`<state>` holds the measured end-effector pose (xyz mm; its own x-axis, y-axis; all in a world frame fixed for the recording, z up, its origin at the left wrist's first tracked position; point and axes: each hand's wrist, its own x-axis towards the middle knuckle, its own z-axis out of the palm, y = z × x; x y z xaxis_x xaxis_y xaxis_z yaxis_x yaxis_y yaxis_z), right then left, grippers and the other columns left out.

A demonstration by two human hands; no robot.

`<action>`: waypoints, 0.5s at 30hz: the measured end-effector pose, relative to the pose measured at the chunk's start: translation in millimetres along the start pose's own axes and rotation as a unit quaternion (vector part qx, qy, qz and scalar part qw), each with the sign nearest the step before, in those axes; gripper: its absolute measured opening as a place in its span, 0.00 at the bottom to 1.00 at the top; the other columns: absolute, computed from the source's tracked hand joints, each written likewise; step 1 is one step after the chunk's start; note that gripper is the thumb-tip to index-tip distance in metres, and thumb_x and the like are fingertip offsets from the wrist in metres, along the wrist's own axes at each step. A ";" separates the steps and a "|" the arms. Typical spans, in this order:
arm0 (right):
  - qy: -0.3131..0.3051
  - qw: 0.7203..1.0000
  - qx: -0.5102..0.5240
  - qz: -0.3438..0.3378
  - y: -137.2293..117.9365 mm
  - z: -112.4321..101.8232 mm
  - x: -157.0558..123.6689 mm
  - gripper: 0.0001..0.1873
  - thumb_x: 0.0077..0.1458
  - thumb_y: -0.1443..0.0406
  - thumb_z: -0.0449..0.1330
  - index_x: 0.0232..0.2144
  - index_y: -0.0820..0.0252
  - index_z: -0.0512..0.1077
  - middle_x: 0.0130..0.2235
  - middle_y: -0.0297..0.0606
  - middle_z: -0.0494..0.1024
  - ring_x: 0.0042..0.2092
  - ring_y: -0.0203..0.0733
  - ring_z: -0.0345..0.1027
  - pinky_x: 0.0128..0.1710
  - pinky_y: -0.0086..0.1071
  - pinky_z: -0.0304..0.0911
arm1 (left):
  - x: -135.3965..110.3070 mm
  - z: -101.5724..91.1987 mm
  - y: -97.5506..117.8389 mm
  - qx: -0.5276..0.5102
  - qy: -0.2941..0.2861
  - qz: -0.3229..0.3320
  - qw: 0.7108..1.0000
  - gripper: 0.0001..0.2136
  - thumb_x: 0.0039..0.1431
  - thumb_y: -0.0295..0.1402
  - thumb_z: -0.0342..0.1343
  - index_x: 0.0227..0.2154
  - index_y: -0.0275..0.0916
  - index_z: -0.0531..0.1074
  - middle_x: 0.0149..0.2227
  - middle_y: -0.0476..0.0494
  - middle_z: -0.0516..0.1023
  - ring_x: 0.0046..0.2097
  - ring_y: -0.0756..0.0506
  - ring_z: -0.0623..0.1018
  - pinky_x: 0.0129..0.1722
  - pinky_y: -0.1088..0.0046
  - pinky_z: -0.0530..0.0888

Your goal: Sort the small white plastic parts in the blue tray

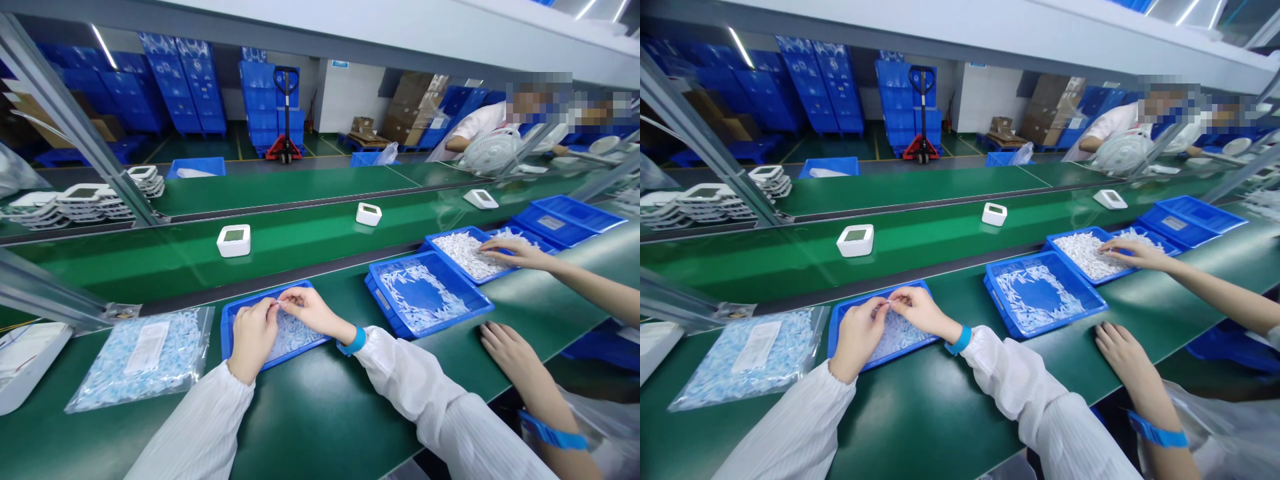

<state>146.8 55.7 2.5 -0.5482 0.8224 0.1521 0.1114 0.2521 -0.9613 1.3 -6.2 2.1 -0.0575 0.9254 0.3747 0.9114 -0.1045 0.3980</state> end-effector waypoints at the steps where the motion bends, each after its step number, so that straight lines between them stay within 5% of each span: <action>1: -0.003 1.000 -0.003 0.001 -0.8 0.0 -0.1 0.09 0.53 0.62 0.60 0.33 0.63 0.74 0.31 0.37 0.76 0.32 0.36 0.67 0.34 0.29 0.62 | 0.1 0.1 -0.1 0.001 -0.003 -0.001 1.000 0.10 0.61 0.33 0.47 0.37 0.41 0.74 0.29 0.47 0.80 0.31 0.45 0.78 0.32 0.71 0.66; 15: -0.009 1.000 -0.012 -0.003 -4.5 -1.2 -1.1 0.09 0.54 0.63 0.59 0.33 0.64 0.75 0.31 0.37 0.76 0.33 0.36 0.67 0.34 0.29 0.62 | 0.1 -0.5 0.5 0.016 -0.009 0.004 1.000 0.12 0.62 0.34 0.45 0.37 0.40 0.74 0.30 0.46 0.80 0.32 0.44 0.77 0.34 0.70 0.66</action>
<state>147.8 54.3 6.9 -0.5630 0.8122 0.1529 0.1282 0.2685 -0.9547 1.6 -6.4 2.7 -0.0434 0.9307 0.3632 0.9244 -0.1005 0.3679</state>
